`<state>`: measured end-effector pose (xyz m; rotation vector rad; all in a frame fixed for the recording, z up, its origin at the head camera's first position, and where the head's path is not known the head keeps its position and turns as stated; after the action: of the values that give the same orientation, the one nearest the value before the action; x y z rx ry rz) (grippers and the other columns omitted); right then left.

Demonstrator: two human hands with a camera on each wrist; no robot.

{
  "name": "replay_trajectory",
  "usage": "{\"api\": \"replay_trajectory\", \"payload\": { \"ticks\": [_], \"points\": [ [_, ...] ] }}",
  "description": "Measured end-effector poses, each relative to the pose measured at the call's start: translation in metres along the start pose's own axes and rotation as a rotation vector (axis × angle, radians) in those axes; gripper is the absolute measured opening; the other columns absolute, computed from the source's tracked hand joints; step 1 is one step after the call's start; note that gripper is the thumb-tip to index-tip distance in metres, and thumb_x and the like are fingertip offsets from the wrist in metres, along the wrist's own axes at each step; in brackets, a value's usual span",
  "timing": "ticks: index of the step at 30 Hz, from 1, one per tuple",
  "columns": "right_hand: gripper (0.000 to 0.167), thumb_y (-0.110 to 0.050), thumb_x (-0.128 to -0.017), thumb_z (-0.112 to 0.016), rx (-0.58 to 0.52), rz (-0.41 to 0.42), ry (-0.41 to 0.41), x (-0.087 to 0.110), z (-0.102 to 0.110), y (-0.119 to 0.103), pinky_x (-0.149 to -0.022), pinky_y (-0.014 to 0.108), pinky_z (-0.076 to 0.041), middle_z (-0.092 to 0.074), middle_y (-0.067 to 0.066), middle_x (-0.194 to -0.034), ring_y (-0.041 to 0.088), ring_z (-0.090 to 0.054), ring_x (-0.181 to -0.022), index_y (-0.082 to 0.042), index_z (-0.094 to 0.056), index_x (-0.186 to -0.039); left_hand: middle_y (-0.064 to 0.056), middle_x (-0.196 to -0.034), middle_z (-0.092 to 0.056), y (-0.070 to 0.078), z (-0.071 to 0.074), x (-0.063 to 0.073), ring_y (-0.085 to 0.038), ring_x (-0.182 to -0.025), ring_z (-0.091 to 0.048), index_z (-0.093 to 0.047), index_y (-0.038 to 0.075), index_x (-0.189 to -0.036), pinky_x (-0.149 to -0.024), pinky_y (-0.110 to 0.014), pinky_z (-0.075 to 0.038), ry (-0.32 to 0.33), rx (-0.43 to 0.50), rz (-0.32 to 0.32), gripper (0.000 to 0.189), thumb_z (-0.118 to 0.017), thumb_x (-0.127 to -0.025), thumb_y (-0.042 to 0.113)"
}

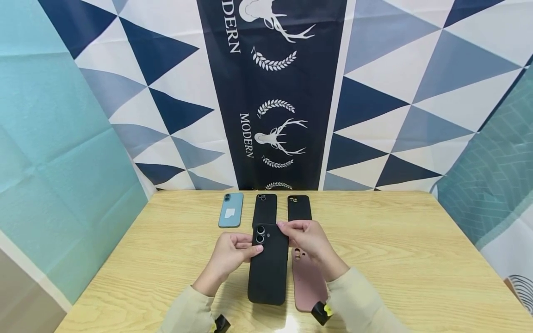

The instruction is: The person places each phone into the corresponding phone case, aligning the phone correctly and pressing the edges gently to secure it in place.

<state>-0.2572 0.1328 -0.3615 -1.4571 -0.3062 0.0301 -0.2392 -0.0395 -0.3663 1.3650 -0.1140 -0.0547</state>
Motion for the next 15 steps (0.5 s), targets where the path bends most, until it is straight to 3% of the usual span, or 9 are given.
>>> {"api": "replay_trajectory", "payload": {
  "ticks": [6,15],
  "points": [
    [0.026,-0.026,-0.094,-0.062,-0.075,-0.051,0.045,0.000,0.000,0.007,-0.072,0.017,-0.056,-0.072,-0.010,-0.076,0.003,-0.069,-0.072,-0.002,-0.071,-0.101,-0.019,-0.089,-0.075,0.002,-0.002,0.001,-0.011,-0.075,-0.071,-0.073,-0.006,-0.096,-0.062,-0.027,-0.060,-0.025,0.014,-0.006,0.024,-0.078,-0.077,0.008],
    [0.024,-0.028,-0.093,-0.063,-0.099,-0.090,0.045,0.000,0.001,0.015,-0.070,0.017,-0.056,-0.071,-0.010,-0.074,0.004,-0.067,-0.070,-0.006,-0.072,-0.097,-0.019,-0.091,-0.075,-0.003,-0.007,-0.002,-0.009,-0.073,-0.071,-0.072,-0.004,-0.100,-0.068,-0.034,-0.062,-0.116,0.042,0.023,0.027,-0.076,-0.081,0.014]
  ]
}}
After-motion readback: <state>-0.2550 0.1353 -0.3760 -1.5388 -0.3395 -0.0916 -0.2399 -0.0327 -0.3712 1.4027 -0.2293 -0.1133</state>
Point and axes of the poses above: each hand's wrist, its own x-axis away from the middle knuckle, its own z-axis out of the back of the hand, y = z × x, the point moved 10 cm from there along -x, towards the middle knuckle
